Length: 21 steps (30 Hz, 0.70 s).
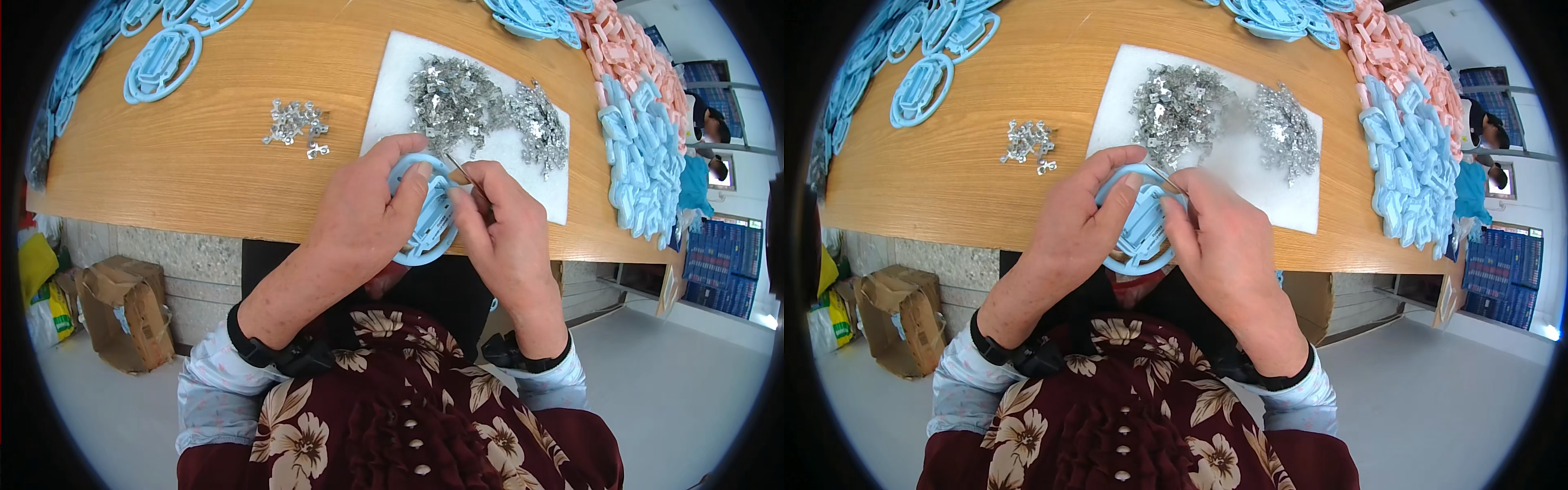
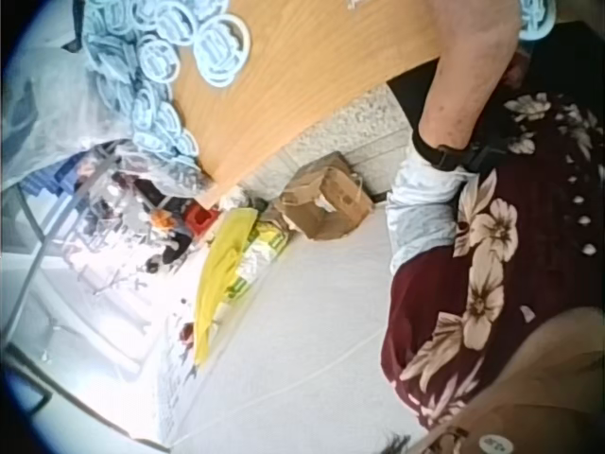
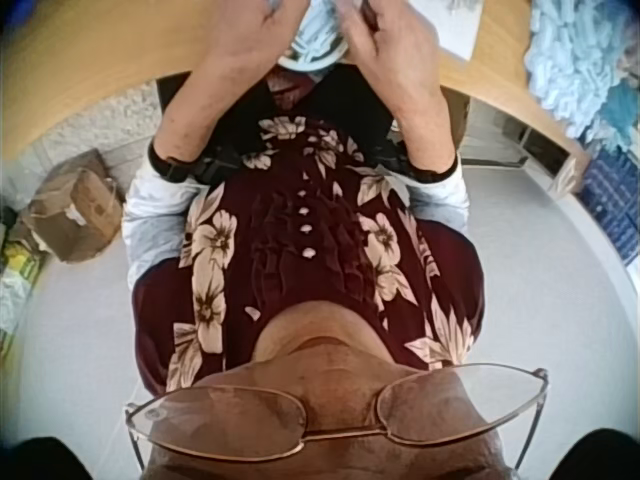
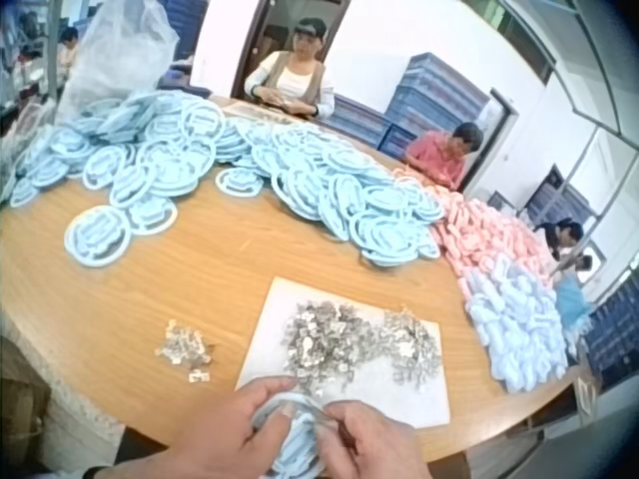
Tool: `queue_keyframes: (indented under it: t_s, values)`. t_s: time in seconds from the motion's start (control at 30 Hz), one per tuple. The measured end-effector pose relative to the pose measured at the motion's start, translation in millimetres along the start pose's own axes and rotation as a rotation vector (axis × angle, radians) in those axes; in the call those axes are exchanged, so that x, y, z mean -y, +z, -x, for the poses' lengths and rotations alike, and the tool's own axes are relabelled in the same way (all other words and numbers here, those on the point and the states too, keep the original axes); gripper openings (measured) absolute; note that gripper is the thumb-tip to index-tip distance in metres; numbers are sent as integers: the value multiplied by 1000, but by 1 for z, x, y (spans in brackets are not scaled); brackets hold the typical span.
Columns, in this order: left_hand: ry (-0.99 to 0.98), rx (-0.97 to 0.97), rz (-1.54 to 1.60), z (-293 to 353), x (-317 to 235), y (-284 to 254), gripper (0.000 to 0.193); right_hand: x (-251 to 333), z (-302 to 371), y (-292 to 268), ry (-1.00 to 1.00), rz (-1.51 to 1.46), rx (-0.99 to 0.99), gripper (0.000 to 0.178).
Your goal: Assembling small metal components into blue plastic circular frames at a workstation.
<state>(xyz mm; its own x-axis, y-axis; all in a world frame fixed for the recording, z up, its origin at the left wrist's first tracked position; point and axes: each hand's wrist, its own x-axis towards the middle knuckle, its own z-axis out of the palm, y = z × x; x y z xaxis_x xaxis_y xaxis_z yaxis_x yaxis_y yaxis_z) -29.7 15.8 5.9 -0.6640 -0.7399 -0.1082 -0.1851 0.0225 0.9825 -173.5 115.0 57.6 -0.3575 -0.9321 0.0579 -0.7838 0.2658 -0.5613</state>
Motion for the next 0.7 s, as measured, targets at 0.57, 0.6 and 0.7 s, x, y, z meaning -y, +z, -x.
queue_keyframes:
  t_s: [0.57, 0.6, 0.7]
  values:
    - [55, -19, -22, -2, 7, 2, 36, -7, 18, -15, -169, 350, 74, 34]
    - [48, -17, -28, -2, 6, 2, 36, -5, 18, -16, -162, 382, 87, 33]
    - [59, -26, -23, -1, 3, 3, 38, 0, 19, -17, -187, 452, 79, 35]
